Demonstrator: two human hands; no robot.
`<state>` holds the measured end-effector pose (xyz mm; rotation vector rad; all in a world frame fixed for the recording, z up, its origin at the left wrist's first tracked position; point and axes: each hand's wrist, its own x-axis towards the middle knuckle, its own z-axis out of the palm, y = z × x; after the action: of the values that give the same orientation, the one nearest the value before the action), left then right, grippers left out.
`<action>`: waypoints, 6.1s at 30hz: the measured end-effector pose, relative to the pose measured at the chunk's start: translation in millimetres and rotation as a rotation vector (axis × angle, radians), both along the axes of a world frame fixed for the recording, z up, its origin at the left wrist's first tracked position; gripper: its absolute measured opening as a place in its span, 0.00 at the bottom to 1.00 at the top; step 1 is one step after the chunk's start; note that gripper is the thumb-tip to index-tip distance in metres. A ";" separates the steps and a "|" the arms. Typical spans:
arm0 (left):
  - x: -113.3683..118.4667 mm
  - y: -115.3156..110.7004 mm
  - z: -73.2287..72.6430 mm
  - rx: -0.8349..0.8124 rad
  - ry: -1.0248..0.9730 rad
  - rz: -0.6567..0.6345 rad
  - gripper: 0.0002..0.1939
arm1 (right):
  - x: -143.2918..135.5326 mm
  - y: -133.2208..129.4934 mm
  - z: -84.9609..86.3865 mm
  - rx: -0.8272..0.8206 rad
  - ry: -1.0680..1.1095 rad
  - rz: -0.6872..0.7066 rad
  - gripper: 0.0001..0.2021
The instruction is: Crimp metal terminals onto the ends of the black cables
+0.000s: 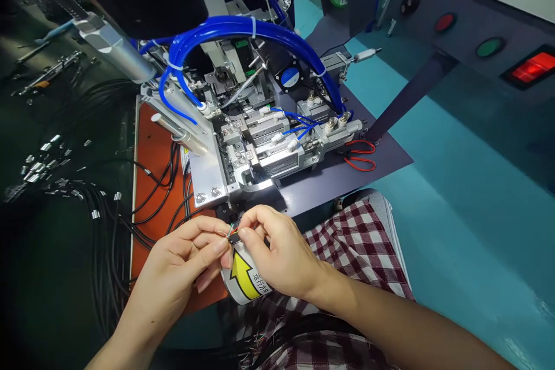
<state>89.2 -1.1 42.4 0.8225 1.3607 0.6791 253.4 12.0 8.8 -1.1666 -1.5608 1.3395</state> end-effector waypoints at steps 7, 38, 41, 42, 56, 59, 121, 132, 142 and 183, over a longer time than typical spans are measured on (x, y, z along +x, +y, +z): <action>-5.4 3.7 -3.9 0.005 -0.184 -0.092 0.10 | 9.1 14.1 4.6 0.174 -0.049 0.135 0.04; 2.3 1.9 2.5 0.068 0.037 0.006 0.10 | 2.4 -0.6 3.2 0.518 -0.160 -0.087 0.03; 2.0 1.9 1.5 0.062 0.045 -0.009 0.10 | 6.1 -0.4 2.9 0.678 -0.286 -0.055 0.03; 2.0 1.9 1.4 0.064 0.048 -0.016 0.10 | 7.4 -0.1 2.9 0.729 -0.331 -0.048 0.03; -1.0 1.7 -4.3 0.053 -0.009 -0.034 0.10 | 11.5 5.1 -3.1 1.001 -0.461 -0.035 0.04; -0.2 1.6 -3.0 0.043 -0.021 0.004 0.09 | 9.6 4.6 -3.5 0.936 -0.407 -0.045 0.03; 2.9 -5.5 1.6 0.018 -0.130 0.177 0.08 | -5.6 -13.0 16.0 -0.184 0.040 -0.031 0.05; 5.4 -4.1 -0.1 0.034 -0.162 0.133 0.08 | -7.3 -13.3 16.9 -0.336 0.105 -0.020 0.06; 8.7 -7.6 0.0 0.030 -0.203 0.139 0.10 | -6.4 -11.0 26.2 -0.355 0.080 -0.003 0.06; -3.4 7.0 -19.9 0.809 0.814 -0.310 0.10 | 22.3 31.1 -11.8 -0.371 0.027 0.109 0.07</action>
<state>85.8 5.9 22.5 2.0786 1.6042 0.6721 275.8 43.1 -3.1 -1.2895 -1.4096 1.7635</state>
